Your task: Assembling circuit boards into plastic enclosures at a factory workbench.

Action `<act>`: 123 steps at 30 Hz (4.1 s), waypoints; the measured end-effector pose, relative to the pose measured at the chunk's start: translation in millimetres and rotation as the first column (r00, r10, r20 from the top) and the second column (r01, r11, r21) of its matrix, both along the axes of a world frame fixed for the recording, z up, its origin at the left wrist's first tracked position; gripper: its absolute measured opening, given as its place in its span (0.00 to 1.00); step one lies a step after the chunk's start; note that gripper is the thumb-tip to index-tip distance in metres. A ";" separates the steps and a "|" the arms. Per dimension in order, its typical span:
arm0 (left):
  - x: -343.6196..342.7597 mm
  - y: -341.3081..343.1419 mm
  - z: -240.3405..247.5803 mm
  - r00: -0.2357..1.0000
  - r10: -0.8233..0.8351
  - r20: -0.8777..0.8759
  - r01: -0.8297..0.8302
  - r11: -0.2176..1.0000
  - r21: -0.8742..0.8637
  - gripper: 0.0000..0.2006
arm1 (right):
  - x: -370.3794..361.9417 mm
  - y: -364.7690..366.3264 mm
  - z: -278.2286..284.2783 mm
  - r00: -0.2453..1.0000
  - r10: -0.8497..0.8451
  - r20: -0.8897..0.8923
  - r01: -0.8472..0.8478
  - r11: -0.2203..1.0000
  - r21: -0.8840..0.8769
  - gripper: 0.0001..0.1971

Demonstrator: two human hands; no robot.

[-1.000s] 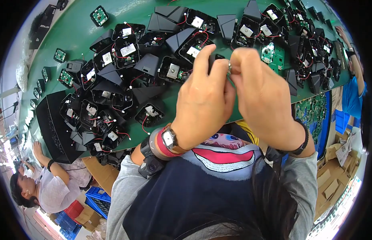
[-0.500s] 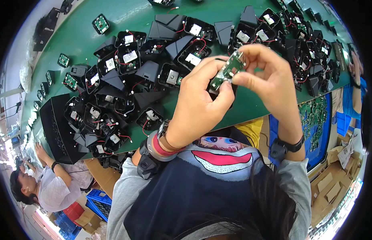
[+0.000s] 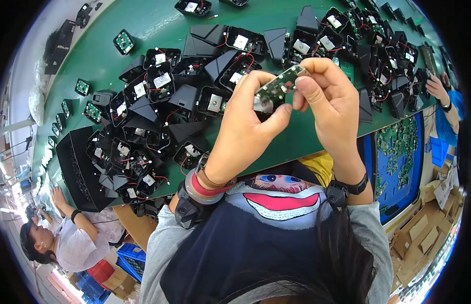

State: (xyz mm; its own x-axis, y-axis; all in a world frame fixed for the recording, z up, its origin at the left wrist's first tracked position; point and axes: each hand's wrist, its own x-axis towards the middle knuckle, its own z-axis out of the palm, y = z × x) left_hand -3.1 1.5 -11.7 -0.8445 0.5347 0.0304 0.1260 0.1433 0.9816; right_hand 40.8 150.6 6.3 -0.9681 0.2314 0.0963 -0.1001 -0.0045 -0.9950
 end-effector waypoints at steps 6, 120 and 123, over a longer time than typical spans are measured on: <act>3.7 3.9 2.1 0.994 -0.037 -0.102 0.055 0.982 0.179 0.35 | -2.5 -0.7 2.1 0.981 0.077 0.179 -0.070 0.996 -0.048 0.09; -0.8 -33.0 61.9 0.975 0.092 0.202 -0.163 0.914 0.371 0.21 | 7.3 58.7 -38.1 0.906 -0.397 -0.145 0.194 0.087 0.977 0.14; -0.6 -22.4 41.1 0.948 0.115 0.296 -0.237 0.876 0.420 0.22 | 10.7 58.0 -31.6 0.862 -0.502 0.073 0.234 0.520 0.821 0.15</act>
